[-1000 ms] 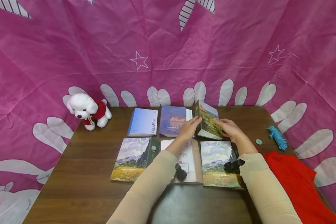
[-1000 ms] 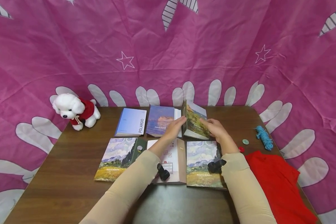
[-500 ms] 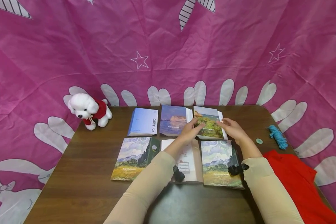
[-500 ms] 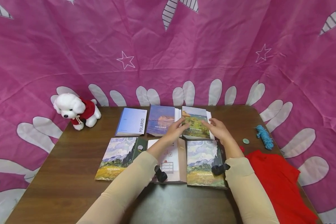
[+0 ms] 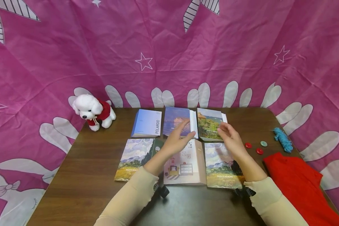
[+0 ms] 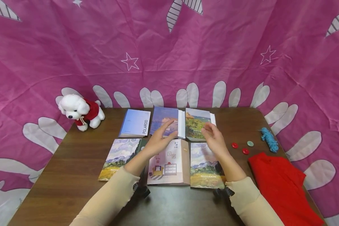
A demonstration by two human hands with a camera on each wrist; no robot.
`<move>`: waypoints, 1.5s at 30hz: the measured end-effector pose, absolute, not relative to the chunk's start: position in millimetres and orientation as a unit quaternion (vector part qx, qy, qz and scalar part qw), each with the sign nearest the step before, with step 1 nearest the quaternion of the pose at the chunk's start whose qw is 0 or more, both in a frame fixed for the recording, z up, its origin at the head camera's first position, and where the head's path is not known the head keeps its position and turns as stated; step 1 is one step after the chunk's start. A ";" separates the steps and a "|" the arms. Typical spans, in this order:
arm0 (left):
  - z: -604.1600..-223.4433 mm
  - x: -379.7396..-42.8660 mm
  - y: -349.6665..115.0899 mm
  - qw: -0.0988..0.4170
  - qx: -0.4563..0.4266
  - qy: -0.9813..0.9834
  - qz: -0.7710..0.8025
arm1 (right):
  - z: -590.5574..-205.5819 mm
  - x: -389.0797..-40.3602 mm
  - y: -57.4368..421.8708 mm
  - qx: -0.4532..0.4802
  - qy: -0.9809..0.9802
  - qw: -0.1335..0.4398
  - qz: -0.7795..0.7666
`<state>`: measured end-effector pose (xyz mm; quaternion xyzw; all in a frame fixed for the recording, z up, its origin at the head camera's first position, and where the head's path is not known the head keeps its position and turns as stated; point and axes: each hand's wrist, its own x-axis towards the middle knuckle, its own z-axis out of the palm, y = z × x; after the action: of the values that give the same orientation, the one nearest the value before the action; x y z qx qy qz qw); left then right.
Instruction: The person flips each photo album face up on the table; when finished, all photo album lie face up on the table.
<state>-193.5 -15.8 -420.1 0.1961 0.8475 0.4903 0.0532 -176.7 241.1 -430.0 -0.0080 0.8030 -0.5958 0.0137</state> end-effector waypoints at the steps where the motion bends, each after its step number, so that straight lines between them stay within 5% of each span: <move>1: -419.7 -189.4 -22.1 0.045 0.195 0.851 0.486 | -430.1 -173.1 235.5 -0.008 0.799 0.014 -0.602; 22: -459.8 -124.6 -153.7 -0.061 0.120 0.864 0.485 | -458.8 -133.3 126.8 -0.035 0.738 0.031 -0.673; 29: -475.4 -120.6 -174.2 -0.046 0.063 0.854 0.514 | -466.5 -114.8 80.9 -0.068 0.753 0.023 -0.655; 45: -488.9 -111.4 -200.5 -0.017 -0.006 0.883 0.469 | -473.5 -93.4 25.6 -0.105 0.676 0.195 -0.703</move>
<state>-111.4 -200.5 -488.9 -0.0065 0.8828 0.4694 -0.0172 -93.4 25.6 -473.5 -0.1051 0.6755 -0.7034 0.1948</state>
